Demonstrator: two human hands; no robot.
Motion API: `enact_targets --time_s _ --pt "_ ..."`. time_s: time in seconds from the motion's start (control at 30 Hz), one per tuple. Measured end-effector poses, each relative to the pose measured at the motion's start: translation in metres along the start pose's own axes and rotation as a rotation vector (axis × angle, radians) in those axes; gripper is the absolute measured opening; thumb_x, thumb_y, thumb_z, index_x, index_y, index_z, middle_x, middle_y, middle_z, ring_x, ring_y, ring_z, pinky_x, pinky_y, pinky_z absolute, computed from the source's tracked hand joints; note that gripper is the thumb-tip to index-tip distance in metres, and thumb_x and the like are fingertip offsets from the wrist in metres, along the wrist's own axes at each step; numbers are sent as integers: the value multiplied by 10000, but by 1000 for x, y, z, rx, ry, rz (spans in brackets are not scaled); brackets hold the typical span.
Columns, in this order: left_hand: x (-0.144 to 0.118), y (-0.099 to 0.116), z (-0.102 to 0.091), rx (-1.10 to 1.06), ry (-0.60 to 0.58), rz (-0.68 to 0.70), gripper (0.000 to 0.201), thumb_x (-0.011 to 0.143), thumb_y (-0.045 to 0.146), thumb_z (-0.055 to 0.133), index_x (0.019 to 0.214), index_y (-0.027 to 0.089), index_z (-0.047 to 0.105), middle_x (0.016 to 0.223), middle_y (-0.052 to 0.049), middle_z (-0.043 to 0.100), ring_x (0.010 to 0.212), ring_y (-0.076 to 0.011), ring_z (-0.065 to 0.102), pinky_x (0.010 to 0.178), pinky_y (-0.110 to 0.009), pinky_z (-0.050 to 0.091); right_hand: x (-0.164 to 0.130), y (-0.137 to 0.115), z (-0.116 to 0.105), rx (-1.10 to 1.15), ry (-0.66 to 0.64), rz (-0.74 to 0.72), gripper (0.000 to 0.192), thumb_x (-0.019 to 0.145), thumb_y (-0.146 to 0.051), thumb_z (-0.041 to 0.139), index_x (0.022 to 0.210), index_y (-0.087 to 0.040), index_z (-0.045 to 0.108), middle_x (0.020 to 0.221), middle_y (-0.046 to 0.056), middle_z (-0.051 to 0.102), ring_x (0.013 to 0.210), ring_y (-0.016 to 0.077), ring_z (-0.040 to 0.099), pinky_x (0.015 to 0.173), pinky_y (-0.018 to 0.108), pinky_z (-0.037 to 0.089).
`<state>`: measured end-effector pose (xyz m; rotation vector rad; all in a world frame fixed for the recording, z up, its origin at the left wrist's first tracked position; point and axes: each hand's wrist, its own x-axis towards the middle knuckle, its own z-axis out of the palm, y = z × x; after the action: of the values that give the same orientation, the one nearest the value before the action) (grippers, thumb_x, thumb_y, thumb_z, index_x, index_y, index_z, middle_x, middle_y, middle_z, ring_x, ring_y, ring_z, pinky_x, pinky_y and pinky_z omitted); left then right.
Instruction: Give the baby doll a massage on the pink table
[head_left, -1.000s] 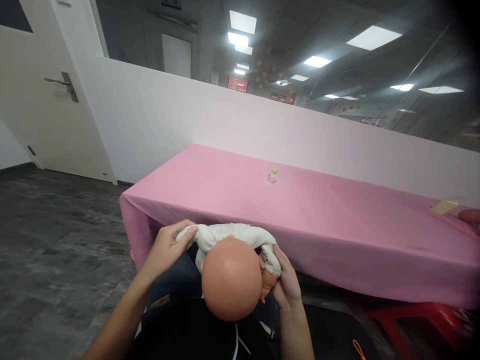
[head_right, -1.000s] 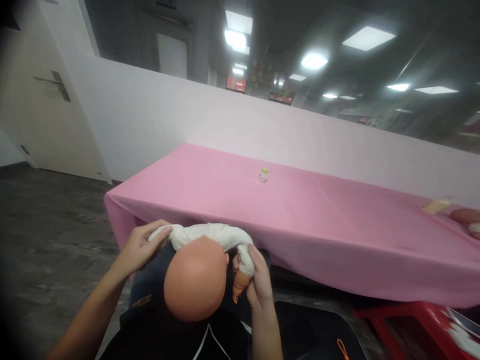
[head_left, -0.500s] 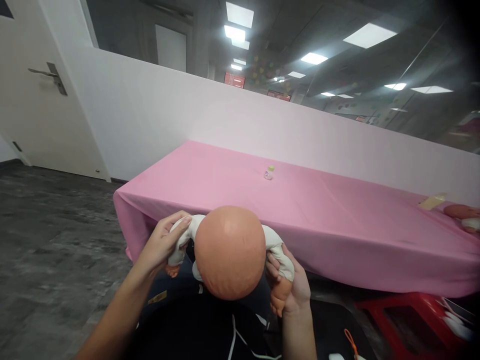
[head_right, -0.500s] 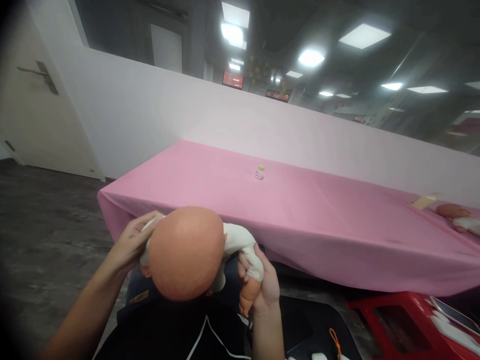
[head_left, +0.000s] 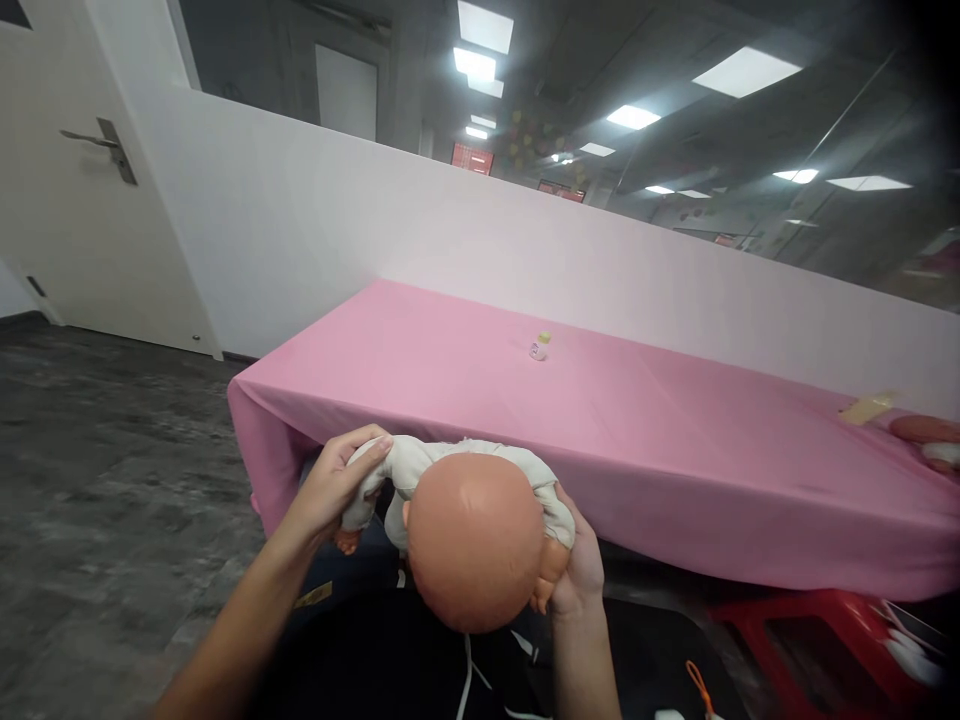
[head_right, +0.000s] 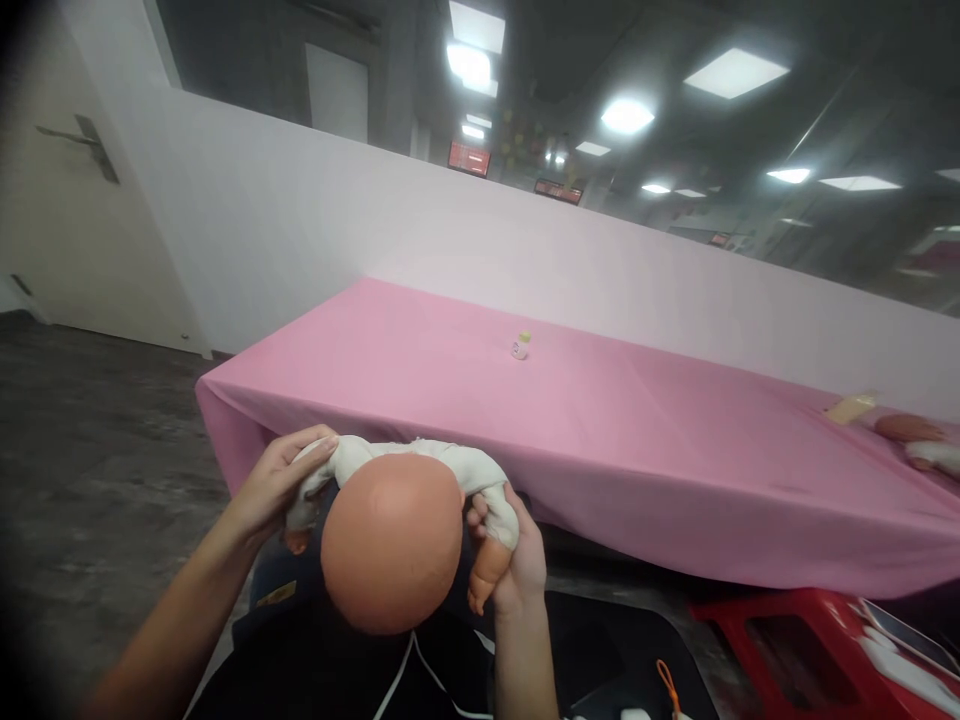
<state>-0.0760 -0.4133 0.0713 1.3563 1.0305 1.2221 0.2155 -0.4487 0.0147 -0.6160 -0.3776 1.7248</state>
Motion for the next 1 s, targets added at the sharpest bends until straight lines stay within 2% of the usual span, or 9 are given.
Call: enact_targets --time_s 0.1,0.2,0.43,0.63,0.77,0.9,1.0 --pt "3 -5 0 -18 11 13 368 888 508 658 760 166 612 595 33 508 495 -93 431 446 -187 350 2 2 0 -18 2 -16 246 868 -407 746 869 -166 698 768 31 715 604 143 656 560 259 576" --pt "6 -12 0 -45 21 21 366 870 505 680 759 162 619 630 34 516 526 -93 437 478 -188 366 5 4 1 12 7 -28 246 860 -402 756 871 -161 708 808 42 739 618 150 669 581 267 582" --pt "3 -16 -6 -71 21 -15 355 872 505 686 791 165 629 664 25 549 547 -104 463 494 -195 370 3 7 7 50 -55 45 287 892 -425 710 825 -146 690 774 41 702 550 97 586 564 213 543" --pt "-1 -18 -12 -55 34 -10 374 870 524 684 777 169 617 669 22 568 566 -117 495 523 -206 390 2 10 17 2 -25 -29 300 877 -435 724 817 -142 700 763 54 691 647 152 628 563 247 543" --pt "4 -31 -8 -12 72 3 374 892 528 664 802 166 630 682 23 566 576 -112 478 526 -197 366 11 15 17 24 3 -38 281 857 -385 751 803 -113 708 744 44 673 630 128 612 569 217 534" --pt "8 -47 -4 52 90 -8 403 898 553 644 821 158 654 727 -4 601 624 -133 512 553 -207 389 23 22 7 35 41 -2 296 850 -386 759 801 -98 712 739 50 676 574 94 574 555 184 518" --pt "8 -54 -4 95 104 -24 421 873 577 661 817 160 673 765 -24 634 670 -155 545 583 -218 417 29 26 1 1 46 -15 288 856 -395 750 792 -116 717 741 54 679 610 109 599 562 188 523"
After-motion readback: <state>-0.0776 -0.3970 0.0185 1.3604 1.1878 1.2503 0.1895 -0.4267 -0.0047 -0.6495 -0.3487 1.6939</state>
